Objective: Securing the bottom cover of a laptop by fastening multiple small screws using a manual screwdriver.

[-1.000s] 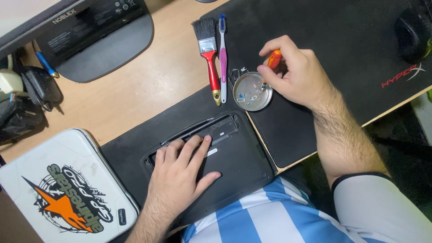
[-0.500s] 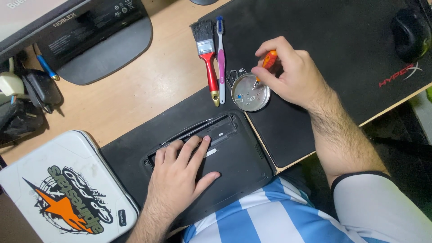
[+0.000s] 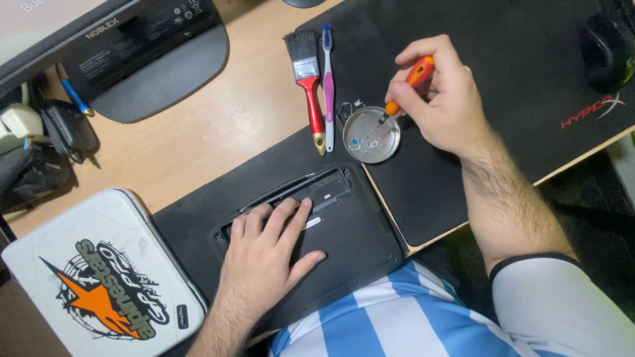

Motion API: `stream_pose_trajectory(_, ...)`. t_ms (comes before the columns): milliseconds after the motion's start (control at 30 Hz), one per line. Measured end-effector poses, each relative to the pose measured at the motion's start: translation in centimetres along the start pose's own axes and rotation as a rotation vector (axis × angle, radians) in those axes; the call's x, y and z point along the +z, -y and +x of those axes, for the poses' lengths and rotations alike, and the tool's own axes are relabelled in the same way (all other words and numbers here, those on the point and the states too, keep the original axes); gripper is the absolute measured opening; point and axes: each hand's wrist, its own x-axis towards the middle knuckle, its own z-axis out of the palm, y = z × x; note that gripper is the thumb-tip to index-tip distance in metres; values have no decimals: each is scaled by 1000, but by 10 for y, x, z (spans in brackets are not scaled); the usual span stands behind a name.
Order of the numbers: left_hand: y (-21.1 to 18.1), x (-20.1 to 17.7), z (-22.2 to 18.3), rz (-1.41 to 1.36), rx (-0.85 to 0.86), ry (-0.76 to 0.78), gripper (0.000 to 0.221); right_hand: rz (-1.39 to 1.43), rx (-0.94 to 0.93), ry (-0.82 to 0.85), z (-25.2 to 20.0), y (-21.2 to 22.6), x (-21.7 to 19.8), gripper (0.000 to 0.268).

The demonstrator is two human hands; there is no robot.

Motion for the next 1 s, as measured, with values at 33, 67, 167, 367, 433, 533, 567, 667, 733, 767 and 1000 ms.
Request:
stream_pose_trajectory(33,0,0,1,3,-5,-2,91,2,-5,2,-1,-2,0,27)
stream_pose_trajectory(67,0,0,1,5,4,-10,91,163,5,31,-2,-5,0,25)
stream_pose_trajectory(167,0,-1,2,15,13,-30,92,364,7,119,-2,-12,-2,25)
stream_pose_trajectory(367,-1,-1,1,-3,8,-58,87,532,50,264,-9,-1,16,28)
stream_pose_trajectory(433,-1,-4,3,-23,-2,-77,83,518,61,283,-11,9,26,26)
stream_pose_trajectory(533,-2,-4,9,-197,-8,-223,62,526,125,329,-13,18,37,33)
stream_pose_trajectory(567,-3,-1,11,-234,-16,-257,57,533,122,331,-13,21,38,37)
stream_pose_trajectory(667,-7,3,21,-264,-15,-309,47,506,88,252,-10,18,30,41)
stream_pose_trajectory(733,-10,3,30,-251,-11,-330,42,474,50,174,-8,16,26,41)
stream_pose_trajectory(767,-13,3,33,-317,-31,-339,40,483,72,175,-8,16,28,41)
stream_pose_trajectory(1000,-16,14,44,-454,-190,-368,33,635,74,272,-25,0,77,54)
